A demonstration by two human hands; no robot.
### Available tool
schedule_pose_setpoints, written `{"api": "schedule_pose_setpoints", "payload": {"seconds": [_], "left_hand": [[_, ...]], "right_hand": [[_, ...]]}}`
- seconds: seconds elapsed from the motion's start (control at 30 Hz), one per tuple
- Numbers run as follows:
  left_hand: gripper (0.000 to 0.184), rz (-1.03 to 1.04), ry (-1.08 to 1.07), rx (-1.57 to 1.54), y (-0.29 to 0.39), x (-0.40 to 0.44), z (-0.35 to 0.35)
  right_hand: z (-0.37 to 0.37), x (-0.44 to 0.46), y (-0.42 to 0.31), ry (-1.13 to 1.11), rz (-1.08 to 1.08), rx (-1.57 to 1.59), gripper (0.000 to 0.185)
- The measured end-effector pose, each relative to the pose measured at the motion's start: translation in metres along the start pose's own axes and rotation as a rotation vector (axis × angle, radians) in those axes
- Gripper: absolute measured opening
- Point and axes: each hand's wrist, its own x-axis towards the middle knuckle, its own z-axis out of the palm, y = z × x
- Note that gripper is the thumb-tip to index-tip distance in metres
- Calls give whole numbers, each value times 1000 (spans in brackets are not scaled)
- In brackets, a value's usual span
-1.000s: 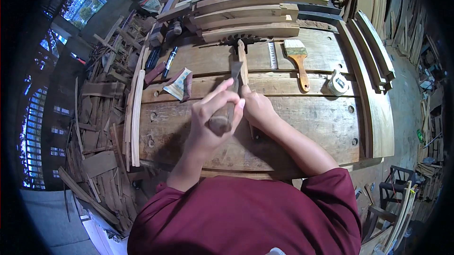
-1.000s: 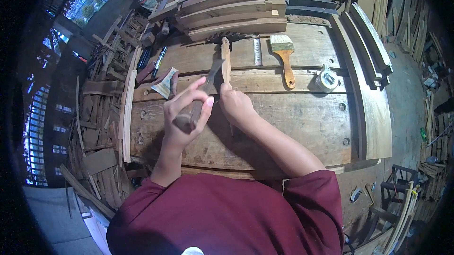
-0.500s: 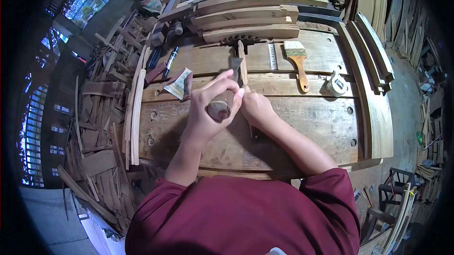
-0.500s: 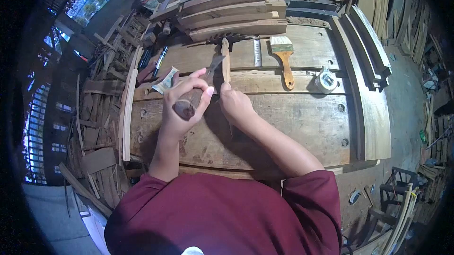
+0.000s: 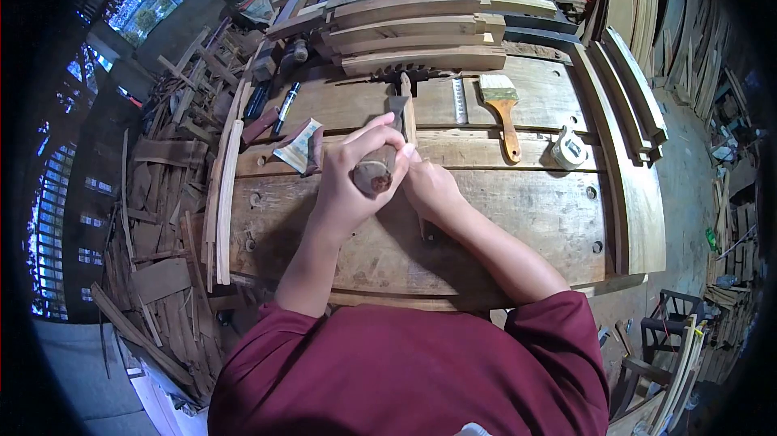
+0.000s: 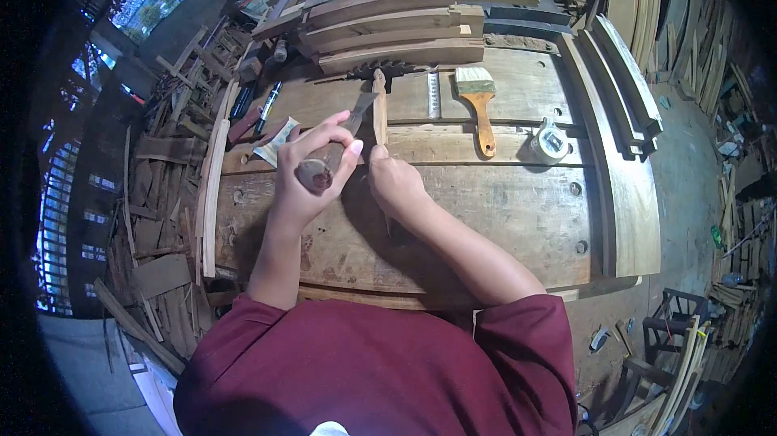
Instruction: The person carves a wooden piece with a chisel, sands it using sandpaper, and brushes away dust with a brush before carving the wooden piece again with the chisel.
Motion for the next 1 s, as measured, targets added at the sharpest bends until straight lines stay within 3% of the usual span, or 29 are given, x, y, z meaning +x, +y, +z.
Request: {"api": "schedule_pose_setpoints", "payload": {"seconds": [0.43, 0.83, 1.0], "left_hand": [[10, 58, 32, 2, -20, 16, 13], [11, 4, -144, -25, 30, -5, -11], [9, 38, -84, 76, 16, 7, -1]], "right_hand": [[-8, -4, -8, 14, 22, -12, 10], [-4, -5, -4, 49, -12, 52, 12], [5, -4, 1, 64, -37, 21, 11]]}}
